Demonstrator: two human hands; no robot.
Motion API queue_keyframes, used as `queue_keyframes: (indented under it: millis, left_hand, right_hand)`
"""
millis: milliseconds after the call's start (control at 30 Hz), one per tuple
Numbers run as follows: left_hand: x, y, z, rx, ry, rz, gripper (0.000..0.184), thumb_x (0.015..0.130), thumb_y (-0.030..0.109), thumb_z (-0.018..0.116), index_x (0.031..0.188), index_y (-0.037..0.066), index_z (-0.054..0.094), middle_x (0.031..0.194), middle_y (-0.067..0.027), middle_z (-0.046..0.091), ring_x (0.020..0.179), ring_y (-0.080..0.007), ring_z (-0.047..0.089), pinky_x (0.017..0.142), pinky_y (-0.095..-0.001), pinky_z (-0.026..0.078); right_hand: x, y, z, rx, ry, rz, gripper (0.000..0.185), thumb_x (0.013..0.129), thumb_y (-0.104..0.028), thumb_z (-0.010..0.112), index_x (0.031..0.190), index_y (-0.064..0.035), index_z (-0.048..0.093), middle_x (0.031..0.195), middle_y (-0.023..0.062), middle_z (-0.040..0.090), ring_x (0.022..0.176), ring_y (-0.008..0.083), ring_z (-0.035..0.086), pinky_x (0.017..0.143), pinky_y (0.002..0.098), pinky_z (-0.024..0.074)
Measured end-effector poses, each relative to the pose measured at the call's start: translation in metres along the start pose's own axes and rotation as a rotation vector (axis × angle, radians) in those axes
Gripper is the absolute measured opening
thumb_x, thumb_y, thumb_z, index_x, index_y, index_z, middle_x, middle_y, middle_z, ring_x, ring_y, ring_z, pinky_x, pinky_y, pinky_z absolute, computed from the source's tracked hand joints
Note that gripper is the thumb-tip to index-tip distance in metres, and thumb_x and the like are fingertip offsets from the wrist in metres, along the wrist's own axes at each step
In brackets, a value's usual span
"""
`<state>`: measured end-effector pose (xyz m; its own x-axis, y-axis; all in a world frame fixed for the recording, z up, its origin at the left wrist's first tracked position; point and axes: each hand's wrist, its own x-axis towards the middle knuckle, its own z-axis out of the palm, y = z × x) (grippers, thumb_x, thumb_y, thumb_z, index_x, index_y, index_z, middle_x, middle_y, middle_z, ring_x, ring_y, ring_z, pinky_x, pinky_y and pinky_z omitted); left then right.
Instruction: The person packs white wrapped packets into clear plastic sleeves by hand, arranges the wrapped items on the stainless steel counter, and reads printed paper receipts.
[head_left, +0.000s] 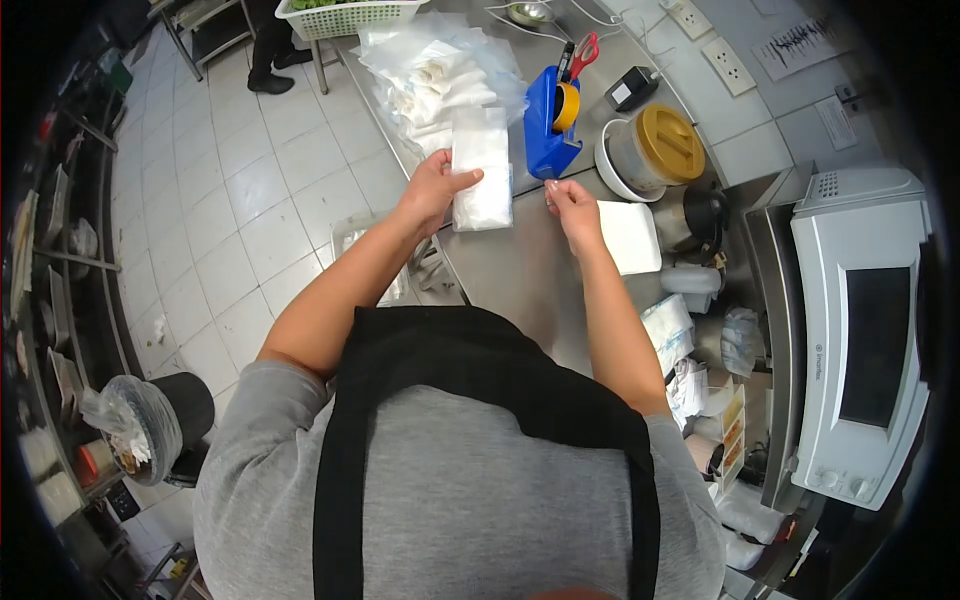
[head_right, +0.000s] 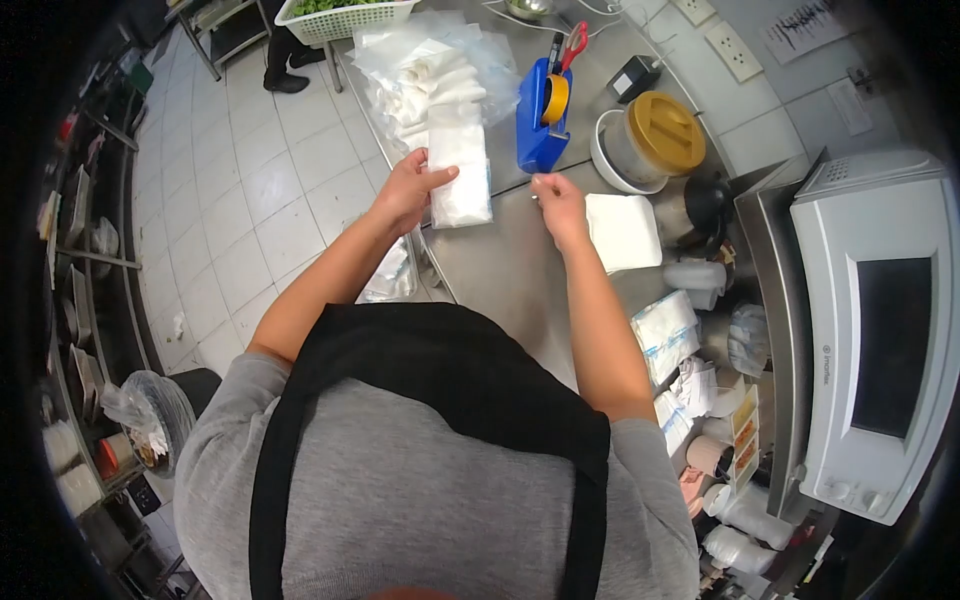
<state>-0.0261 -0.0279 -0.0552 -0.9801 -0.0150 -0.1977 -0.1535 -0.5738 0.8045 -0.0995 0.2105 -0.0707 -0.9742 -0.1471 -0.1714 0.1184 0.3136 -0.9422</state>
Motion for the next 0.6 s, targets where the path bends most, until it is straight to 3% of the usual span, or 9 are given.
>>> queue_keyframes:
  millis: [33, 133, 167, 333, 433, 533, 600]
  left_hand:
    - [-0.001, 0.003, 0.002, -0.008, -0.003, 0.001, 0.038, 0.083, 0.002, 0.067, 0.115, -0.002, 0.046, 0.105, -0.0135, 0.064, 0.094, -0.0202, 0.064, 0.085, -0.0347, 0.052]
    - [0.000, 0.002, 0.009, 0.011, -0.039, 0.015, 0.038, 0.083, 0.000, 0.066, 0.115, -0.003, 0.046, 0.103, -0.0141, 0.064, 0.092, -0.0201, 0.065, 0.083, -0.0349, 0.053]
    - [0.000, 0.001, 0.012, 0.026, -0.056, 0.020, 0.038, 0.084, 0.000, 0.065, 0.116, -0.003, 0.046, 0.103, -0.0140, 0.064, 0.092, -0.0198, 0.065, 0.083, -0.0350, 0.053]
    - [-0.006, -0.004, 0.023, 0.077, -0.198, 0.071, 0.038, 0.085, 0.000, 0.064, 0.118, -0.002, 0.045, 0.104, -0.0130, 0.063, 0.092, -0.0177, 0.064, 0.081, -0.0340, 0.053]
    - [-0.016, -0.002, 0.031, 0.093, -0.234, 0.069, 0.039, 0.085, 0.000, 0.063, 0.119, -0.002, 0.044, 0.108, -0.0130, 0.062, 0.094, -0.0174, 0.063, 0.084, -0.0328, 0.052]
    - [-0.021, 0.002, 0.030, 0.064, -0.235, 0.048, 0.040, 0.086, 0.001, 0.063, 0.120, -0.002, 0.043, 0.112, -0.0139, 0.061, 0.098, -0.0181, 0.062, 0.088, -0.0321, 0.050]
    - [-0.025, 0.001, 0.030, 0.061, -0.198, 0.031, 0.040, 0.086, 0.001, 0.063, 0.120, -0.002, 0.043, 0.112, -0.0143, 0.061, 0.099, -0.0185, 0.063, 0.089, -0.0324, 0.050]
  right_hand:
    - [-0.010, -0.008, -0.002, -0.176, -0.041, -0.271, 0.016, 0.092, -0.020, 0.061, 0.082, -0.0070, 0.062, 0.090, -0.0004, 0.060, 0.084, 0.0133, 0.054, 0.079, 0.0287, 0.0436]
    - [-0.049, -0.069, -0.003, -0.498, -0.106, -0.713, 0.015, 0.086, -0.023, 0.066, 0.082, -0.0078, 0.064, 0.097, 0.0029, 0.058, 0.092, 0.0187, 0.055, 0.077, 0.0326, 0.0431]
    - [-0.056, -0.084, -0.004, -0.602, -0.114, -0.747, 0.017, 0.085, -0.025, 0.067, 0.080, -0.0086, 0.064, 0.098, 0.0029, 0.058, 0.094, 0.0202, 0.054, 0.079, 0.0340, 0.0421]
    - [-0.065, -0.106, 0.000, -0.953, -0.086, -0.788, 0.026, 0.079, -0.037, 0.071, 0.078, -0.0114, 0.065, 0.097, 0.0028, 0.057, 0.097, 0.0236, 0.053, 0.086, 0.0392, 0.0372]
    - [-0.060, -0.100, 0.005, -1.034, -0.067, -0.670, 0.031, 0.075, -0.042, 0.073, 0.078, -0.0111, 0.066, 0.097, 0.0034, 0.058, 0.099, 0.0226, 0.053, 0.086, 0.0391, 0.0370]
    - [-0.058, -0.093, 0.005, -1.042, 0.024, -0.648, 0.036, 0.074, -0.044, 0.074, 0.077, -0.0090, 0.066, 0.097, 0.0040, 0.058, 0.092, 0.0230, 0.055, 0.081, 0.0391, 0.0403]
    - [-0.057, -0.086, 0.004, -0.768, 0.146, -0.589, 0.034, 0.075, -0.040, 0.075, 0.076, -0.0075, 0.066, 0.091, 0.0043, 0.059, 0.085, 0.0223, 0.057, 0.076, 0.0368, 0.0437]
